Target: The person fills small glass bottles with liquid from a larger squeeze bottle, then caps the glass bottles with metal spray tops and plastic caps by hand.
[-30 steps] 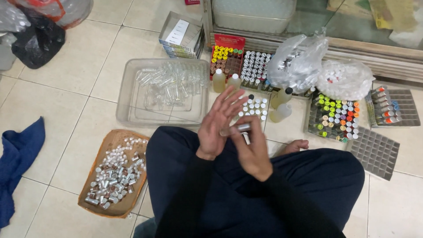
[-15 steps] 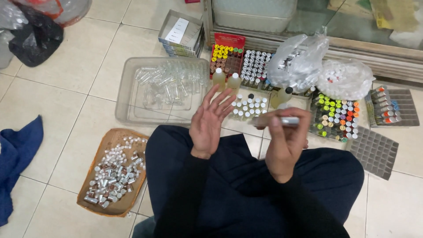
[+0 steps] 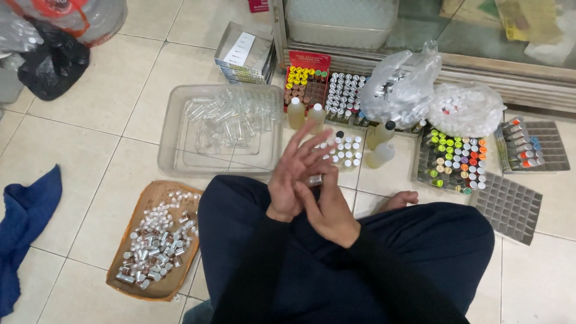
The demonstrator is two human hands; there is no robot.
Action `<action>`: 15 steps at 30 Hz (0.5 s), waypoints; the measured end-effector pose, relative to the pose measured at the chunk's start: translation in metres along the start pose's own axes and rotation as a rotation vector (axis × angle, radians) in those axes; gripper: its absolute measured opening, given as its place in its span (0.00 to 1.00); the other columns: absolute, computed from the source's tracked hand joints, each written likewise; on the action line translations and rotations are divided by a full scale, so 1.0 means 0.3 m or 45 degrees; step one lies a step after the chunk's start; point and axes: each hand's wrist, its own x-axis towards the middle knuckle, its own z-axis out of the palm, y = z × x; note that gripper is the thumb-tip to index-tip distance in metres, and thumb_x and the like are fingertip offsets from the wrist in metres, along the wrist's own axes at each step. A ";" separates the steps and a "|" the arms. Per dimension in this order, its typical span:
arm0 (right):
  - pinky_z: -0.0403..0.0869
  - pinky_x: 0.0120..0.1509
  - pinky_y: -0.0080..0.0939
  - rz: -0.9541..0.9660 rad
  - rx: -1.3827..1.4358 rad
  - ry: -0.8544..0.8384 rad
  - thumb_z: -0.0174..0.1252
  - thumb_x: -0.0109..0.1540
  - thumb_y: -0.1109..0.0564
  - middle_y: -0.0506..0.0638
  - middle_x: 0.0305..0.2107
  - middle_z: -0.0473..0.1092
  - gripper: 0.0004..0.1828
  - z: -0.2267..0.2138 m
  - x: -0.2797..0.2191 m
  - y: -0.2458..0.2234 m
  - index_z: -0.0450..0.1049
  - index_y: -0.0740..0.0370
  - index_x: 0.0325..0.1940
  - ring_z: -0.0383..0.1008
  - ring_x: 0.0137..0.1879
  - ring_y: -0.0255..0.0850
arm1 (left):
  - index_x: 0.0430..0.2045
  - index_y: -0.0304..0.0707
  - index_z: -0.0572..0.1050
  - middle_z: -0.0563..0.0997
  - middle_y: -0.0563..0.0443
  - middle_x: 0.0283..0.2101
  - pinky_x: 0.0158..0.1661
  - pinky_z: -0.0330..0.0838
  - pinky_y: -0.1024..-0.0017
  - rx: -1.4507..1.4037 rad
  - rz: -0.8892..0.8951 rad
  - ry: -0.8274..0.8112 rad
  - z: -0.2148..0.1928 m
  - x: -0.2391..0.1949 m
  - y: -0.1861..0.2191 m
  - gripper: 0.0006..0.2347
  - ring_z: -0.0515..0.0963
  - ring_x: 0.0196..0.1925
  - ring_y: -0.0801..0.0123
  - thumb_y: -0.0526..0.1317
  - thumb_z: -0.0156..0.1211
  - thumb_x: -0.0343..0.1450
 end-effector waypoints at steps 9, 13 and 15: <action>0.72 0.53 0.52 -0.017 0.129 0.434 0.54 0.70 0.56 0.62 0.42 0.69 0.15 -0.036 -0.056 0.099 0.62 0.68 0.55 0.75 0.47 0.52 | 0.74 0.36 0.52 0.66 0.31 0.70 0.66 0.65 0.58 -0.149 0.052 0.076 0.013 0.023 -0.001 0.36 0.69 0.70 0.45 0.62 0.39 0.74; 0.74 0.48 0.58 0.120 0.181 0.151 0.60 0.67 0.59 0.65 0.34 0.72 0.13 -0.079 0.060 -0.109 0.65 0.68 0.50 0.75 0.41 0.51 | 0.73 0.34 0.55 0.66 0.33 0.70 0.66 0.64 0.61 0.007 0.008 0.047 -0.003 0.014 -0.010 0.34 0.69 0.70 0.48 0.60 0.36 0.75; 0.78 0.48 0.45 -0.050 0.271 0.458 0.54 0.69 0.62 0.59 0.32 0.75 0.13 -0.153 0.079 -0.171 0.60 0.67 0.53 0.79 0.36 0.43 | 0.73 0.32 0.53 0.66 0.29 0.69 0.65 0.64 0.58 -0.084 0.033 0.145 -0.089 0.005 -0.017 0.36 0.69 0.69 0.44 0.61 0.38 0.74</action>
